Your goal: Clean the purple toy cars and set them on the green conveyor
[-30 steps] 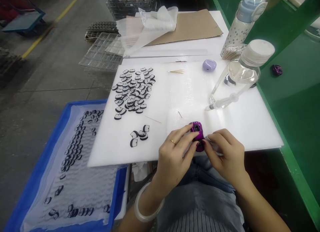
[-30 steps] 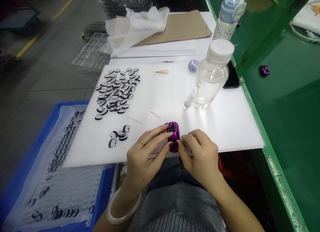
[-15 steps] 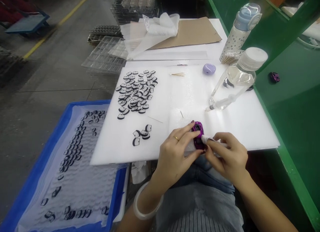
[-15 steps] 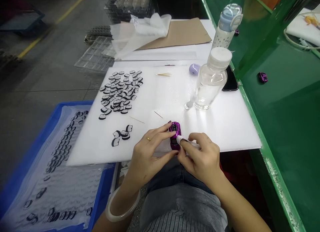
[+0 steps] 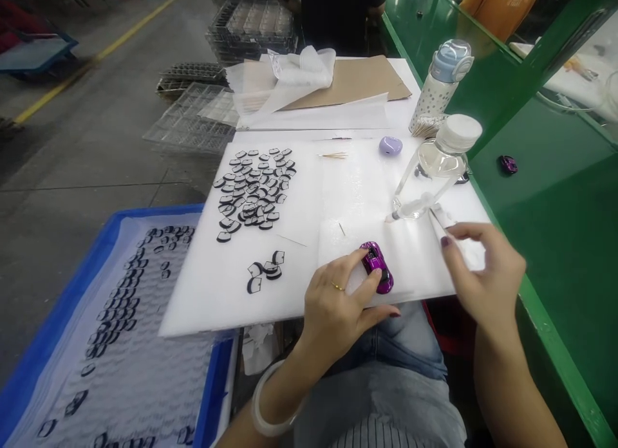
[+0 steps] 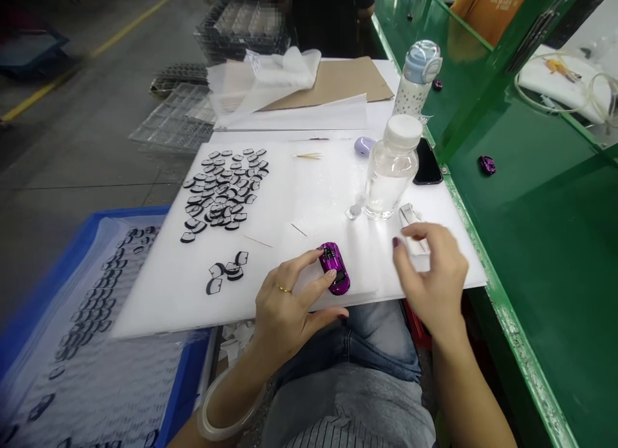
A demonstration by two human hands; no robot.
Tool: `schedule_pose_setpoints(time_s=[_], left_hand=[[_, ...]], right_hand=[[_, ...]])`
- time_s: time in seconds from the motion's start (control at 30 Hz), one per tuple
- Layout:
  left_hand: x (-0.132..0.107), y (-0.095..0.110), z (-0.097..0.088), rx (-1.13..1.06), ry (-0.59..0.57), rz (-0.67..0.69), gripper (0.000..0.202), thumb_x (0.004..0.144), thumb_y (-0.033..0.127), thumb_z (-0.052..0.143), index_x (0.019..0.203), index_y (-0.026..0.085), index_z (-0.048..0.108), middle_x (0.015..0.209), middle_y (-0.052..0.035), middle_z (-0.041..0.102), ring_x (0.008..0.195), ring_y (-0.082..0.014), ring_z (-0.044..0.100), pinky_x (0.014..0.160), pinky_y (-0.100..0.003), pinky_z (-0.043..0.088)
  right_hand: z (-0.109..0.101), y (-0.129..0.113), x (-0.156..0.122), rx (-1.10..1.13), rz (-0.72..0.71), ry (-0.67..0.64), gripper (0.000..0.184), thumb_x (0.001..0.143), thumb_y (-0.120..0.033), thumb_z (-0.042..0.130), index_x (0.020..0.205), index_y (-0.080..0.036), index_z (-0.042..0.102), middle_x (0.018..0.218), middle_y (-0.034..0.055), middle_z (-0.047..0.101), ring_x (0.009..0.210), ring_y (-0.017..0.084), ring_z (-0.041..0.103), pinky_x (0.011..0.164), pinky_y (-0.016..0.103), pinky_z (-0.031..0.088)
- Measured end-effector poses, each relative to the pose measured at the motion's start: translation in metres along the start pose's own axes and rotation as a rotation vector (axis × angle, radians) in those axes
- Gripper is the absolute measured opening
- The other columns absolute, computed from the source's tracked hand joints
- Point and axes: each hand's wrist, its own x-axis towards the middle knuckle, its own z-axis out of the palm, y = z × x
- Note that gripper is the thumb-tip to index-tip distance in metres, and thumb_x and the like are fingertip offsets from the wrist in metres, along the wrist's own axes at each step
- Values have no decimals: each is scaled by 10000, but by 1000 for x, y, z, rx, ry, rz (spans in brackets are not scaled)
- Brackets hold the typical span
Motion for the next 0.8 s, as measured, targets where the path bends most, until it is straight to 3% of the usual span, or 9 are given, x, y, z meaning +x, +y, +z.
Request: schedule_pose_setpoints(time_s=[0.1,0.17,0.3,0.4,0.47,0.53,0.63,0.7,0.8], left_hand=[[7,2,-13,-75,-50,-62,681,852,750,430,1042,155,704,1186,-195,678,1015,-292,686,807,-412,571],[14,5,-18,-148,10,-141,698,895,737,346,1045,155,702,1154,-172,683,1002,-261,683,828,-386,557],[26,9,-12,-244,108,-239,211,983,326,561,998,158,688,948,-69,712,891,-173,683,831,-289,529],[29,8,0,-281,-27,-221,100,934,230,619,967,165,687,818,-14,697,709,-137,651,648,-241,509],[27,6,5,-248,-133,-196,124,937,268,612,963,176,692,810,-11,681,644,-140,622,545,-247,464],[24,4,8,-194,-182,-175,147,946,292,591,969,190,695,833,-17,665,631,-151,612,520,-260,441],[20,2,7,-167,-183,-139,164,958,301,565,986,197,687,846,-21,647,629,-154,602,539,-273,444],[19,1,6,-164,-185,-117,162,963,297,554,997,199,678,845,-19,638,628,-151,593,549,-274,446],[19,1,6,-152,-207,-101,164,965,301,540,1028,206,659,849,-18,627,636,-156,588,563,-280,454]], right_hand=[[14,-39,-22,113,-26,-150,111,892,-229,594,996,-190,589,847,32,661,767,183,626,698,322,496],[29,-61,-32,66,-76,-178,216,883,-267,609,1076,-178,570,878,50,672,762,206,622,669,347,488],[41,-62,-32,8,-88,-122,295,874,-238,572,1161,-172,555,904,63,689,767,220,620,674,366,492],[12,-7,-33,-47,87,-41,319,848,-263,583,1163,-210,578,1002,57,703,853,214,649,782,364,523],[-23,47,-45,-210,353,11,366,819,-357,589,1164,-234,590,1062,47,699,884,214,658,816,363,527],[-62,98,-64,-410,601,57,447,789,-435,541,1176,-216,589,1069,76,699,868,252,660,795,414,526],[-103,151,-85,-537,733,41,458,710,-471,547,1015,-146,649,928,162,706,828,363,649,737,525,494],[-111,171,-81,-575,743,15,457,735,-486,520,991,-138,668,974,190,700,901,390,645,760,537,483],[-93,197,-40,-577,663,-52,417,827,-433,488,1089,-166,673,1140,159,679,1082,339,611,903,483,467]])
